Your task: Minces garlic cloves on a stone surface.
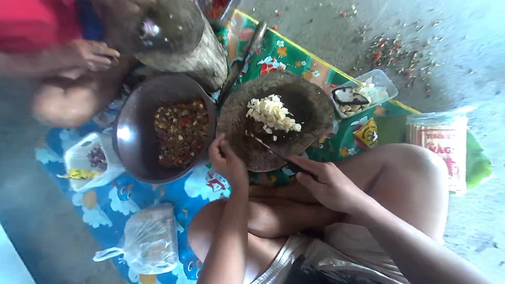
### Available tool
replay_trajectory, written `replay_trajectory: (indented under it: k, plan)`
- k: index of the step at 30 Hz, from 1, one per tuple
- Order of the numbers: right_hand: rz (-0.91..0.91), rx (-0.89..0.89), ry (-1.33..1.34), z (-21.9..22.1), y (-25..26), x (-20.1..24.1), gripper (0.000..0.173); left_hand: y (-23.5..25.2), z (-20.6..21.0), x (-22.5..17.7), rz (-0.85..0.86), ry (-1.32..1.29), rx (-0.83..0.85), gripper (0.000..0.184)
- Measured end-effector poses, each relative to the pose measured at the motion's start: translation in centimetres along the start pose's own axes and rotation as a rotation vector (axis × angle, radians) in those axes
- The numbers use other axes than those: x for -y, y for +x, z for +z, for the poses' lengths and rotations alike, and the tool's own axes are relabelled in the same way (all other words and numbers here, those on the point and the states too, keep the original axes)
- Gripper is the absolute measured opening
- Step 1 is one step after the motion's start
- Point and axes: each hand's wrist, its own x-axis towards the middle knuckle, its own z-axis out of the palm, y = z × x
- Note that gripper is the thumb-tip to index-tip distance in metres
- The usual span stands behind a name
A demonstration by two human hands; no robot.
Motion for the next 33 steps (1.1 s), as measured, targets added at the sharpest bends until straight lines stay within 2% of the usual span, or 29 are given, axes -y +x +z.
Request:
replay_trajectory:
  k: [3, 6, 8, 10, 12, 14, 18, 24, 28, 31, 33]
  plan:
    - [0.005, -0.011, -0.179, -0.7, 0.3, 0.3, 0.041, 0.3, -0.8, -0.3, 0.021, -0.085, -0.166, 0.032]
    - [-0.053, -0.122, -0.365, -1.8, -0.6, 0.6, 0.042, -0.2, -1.6, -1.1, 0.221, -0.038, -0.192, 0.033]
    - [-0.117, -0.210, -0.494, -2.3, -1.3, 0.5, 0.042, -0.8, -2.2, -2.5, 0.451, 0.051, -0.106, 0.041]
    - [-0.162, -0.278, -0.601, -2.8, -1.8, 0.3, 0.043, -1.8, -2.6, -5.2, 0.618, 0.138, 0.076, 0.048]
    - [-0.192, -0.328, -0.662, -3.3, -2.3, 0.3, 0.044, -3.0, -2.0, -7.2, 0.701, 0.220, 0.266, 0.051]
    - [-0.214, -0.360, -0.694, -3.7, -2.7, 0.2, 0.045, -3.5, -0.7, -7.8, 0.740, 0.319, 0.367, 0.057]
    - [-0.285, -0.435, -0.719, -4.4, -3.8, 0.1, 0.041, -2.0, 0.9, -7.5, 0.701, 0.508, 0.445, 0.065]
    - [-0.256, -0.440, -0.740, -5.9, -5.6, 0.3, 0.041, 2.0, 2.5, -6.6, 0.582, 0.519, 0.527, 0.056]
    - [-0.227, -0.452, -0.738, -6.8, -6.2, 0.0, 0.044, 4.7, 3.1, -5.4, 0.496, 0.516, 0.573, 0.059]
    - [-0.201, -0.471, -0.725, -7.6, -7.0, 0.0, 0.045, 5.9, 3.3, -4.4, 0.469, 0.351, 0.478, 0.055]
    - [-0.129, -0.450, -0.644, -8.2, -7.8, 0.2, 0.045, 6.4, 3.1, -4.5, 0.446, 0.286, 0.341, 0.035]
